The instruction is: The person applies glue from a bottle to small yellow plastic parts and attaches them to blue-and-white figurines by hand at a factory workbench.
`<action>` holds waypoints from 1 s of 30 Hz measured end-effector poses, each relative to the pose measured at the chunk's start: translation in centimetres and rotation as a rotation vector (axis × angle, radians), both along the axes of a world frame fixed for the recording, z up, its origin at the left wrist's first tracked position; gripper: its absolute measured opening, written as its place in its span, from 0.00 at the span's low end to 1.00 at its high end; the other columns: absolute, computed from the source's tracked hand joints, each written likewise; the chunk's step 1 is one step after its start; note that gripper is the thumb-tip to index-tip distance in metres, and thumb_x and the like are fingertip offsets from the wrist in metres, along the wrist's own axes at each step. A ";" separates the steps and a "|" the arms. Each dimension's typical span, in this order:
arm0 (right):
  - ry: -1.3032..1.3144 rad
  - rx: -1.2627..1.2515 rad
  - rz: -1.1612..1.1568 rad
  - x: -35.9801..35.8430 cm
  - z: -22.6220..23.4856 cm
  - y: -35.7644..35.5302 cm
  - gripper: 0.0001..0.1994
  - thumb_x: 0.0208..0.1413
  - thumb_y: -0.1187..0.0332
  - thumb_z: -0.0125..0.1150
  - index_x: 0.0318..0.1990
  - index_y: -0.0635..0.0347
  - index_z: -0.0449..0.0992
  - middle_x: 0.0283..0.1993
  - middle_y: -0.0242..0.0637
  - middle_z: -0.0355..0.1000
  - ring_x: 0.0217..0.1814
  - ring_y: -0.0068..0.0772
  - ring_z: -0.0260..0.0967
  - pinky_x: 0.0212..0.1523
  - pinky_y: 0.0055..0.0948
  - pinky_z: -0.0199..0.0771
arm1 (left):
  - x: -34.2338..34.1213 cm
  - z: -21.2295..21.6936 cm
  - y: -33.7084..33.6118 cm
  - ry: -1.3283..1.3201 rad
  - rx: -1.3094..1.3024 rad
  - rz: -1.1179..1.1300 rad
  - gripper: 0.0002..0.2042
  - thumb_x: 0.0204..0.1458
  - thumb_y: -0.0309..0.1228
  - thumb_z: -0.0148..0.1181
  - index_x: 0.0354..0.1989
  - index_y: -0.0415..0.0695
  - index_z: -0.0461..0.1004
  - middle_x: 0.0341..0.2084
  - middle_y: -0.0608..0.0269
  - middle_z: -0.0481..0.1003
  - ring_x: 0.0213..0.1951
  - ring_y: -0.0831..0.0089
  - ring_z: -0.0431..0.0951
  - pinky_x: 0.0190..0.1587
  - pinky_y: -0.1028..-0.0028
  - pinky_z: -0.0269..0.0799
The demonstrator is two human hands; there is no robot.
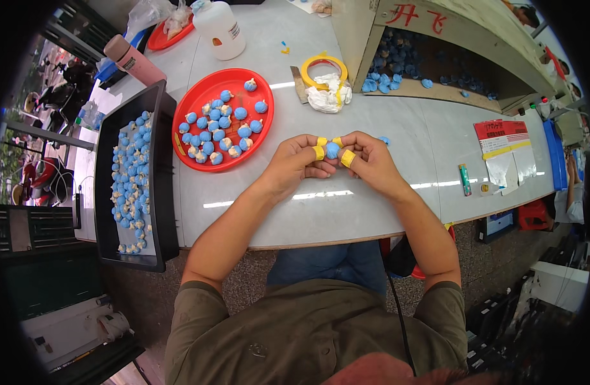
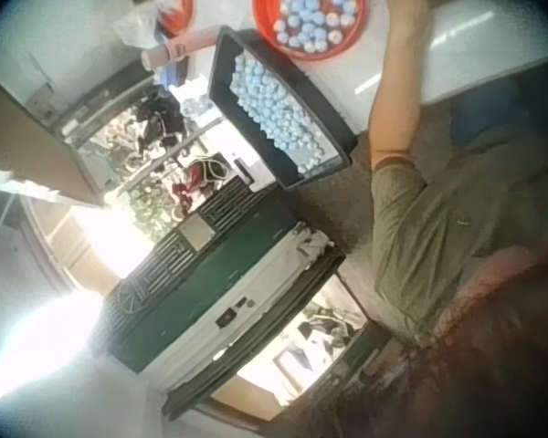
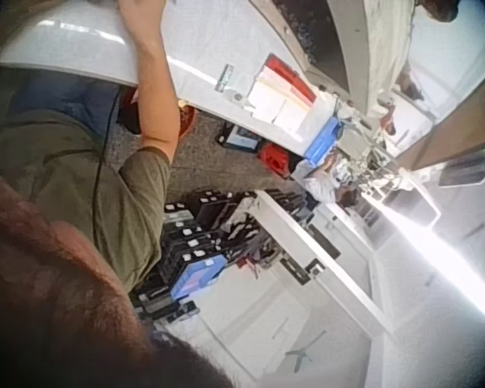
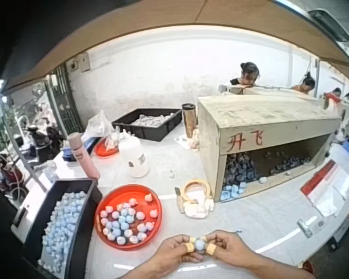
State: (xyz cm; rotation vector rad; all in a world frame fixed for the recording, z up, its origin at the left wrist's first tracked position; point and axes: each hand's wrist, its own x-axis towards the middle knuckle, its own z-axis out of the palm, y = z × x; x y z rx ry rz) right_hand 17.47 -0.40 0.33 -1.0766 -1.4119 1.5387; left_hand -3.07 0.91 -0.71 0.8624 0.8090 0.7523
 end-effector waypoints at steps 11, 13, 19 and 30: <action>-0.004 0.016 -0.030 -0.7 0.0 0.3 0.09 0.59 0.72 0.57 0.45 0.67 0.71 0.38 0.34 0.75 0.33 0.13 0.68 0.32 0.16 0.69 | 0.1 0.5 -0.2 -0.123 -0.111 0.042 0.16 0.60 0.33 0.51 0.51 0.36 0.64 0.38 0.53 0.75 0.36 0.69 0.81 0.39 0.76 0.78; 0.029 0.062 -0.016 -0.5 -0.6 0.1 0.09 0.59 0.74 0.57 0.45 0.67 0.71 0.37 0.34 0.74 0.36 0.14 0.69 0.36 0.16 0.70 | 0.4 0.4 0.0 -0.131 -0.134 0.066 0.16 0.59 0.32 0.53 0.51 0.36 0.64 0.38 0.53 0.75 0.34 0.70 0.81 0.38 0.76 0.79; 0.004 0.174 -0.078 -0.6 -1.3 -0.2 0.11 0.57 0.77 0.57 0.46 0.68 0.70 0.32 0.28 0.70 0.31 0.11 0.64 0.33 0.13 0.65 | 0.5 1.3 -0.8 0.120 0.108 0.080 0.19 0.55 0.29 0.58 0.52 0.34 0.64 0.33 0.56 0.77 0.30 0.73 0.79 0.31 0.78 0.75; -0.132 0.486 -0.537 0.5 0.1 0.0 0.10 0.56 0.78 0.56 0.46 0.68 0.70 0.29 0.26 0.67 0.28 0.11 0.60 0.30 0.12 0.62 | -6.3 6.1 6.3 1.409 0.774 0.486 0.25 0.46 0.35 0.62 0.54 0.40 0.67 0.39 0.53 0.76 0.42 0.59 0.76 0.45 0.63 0.71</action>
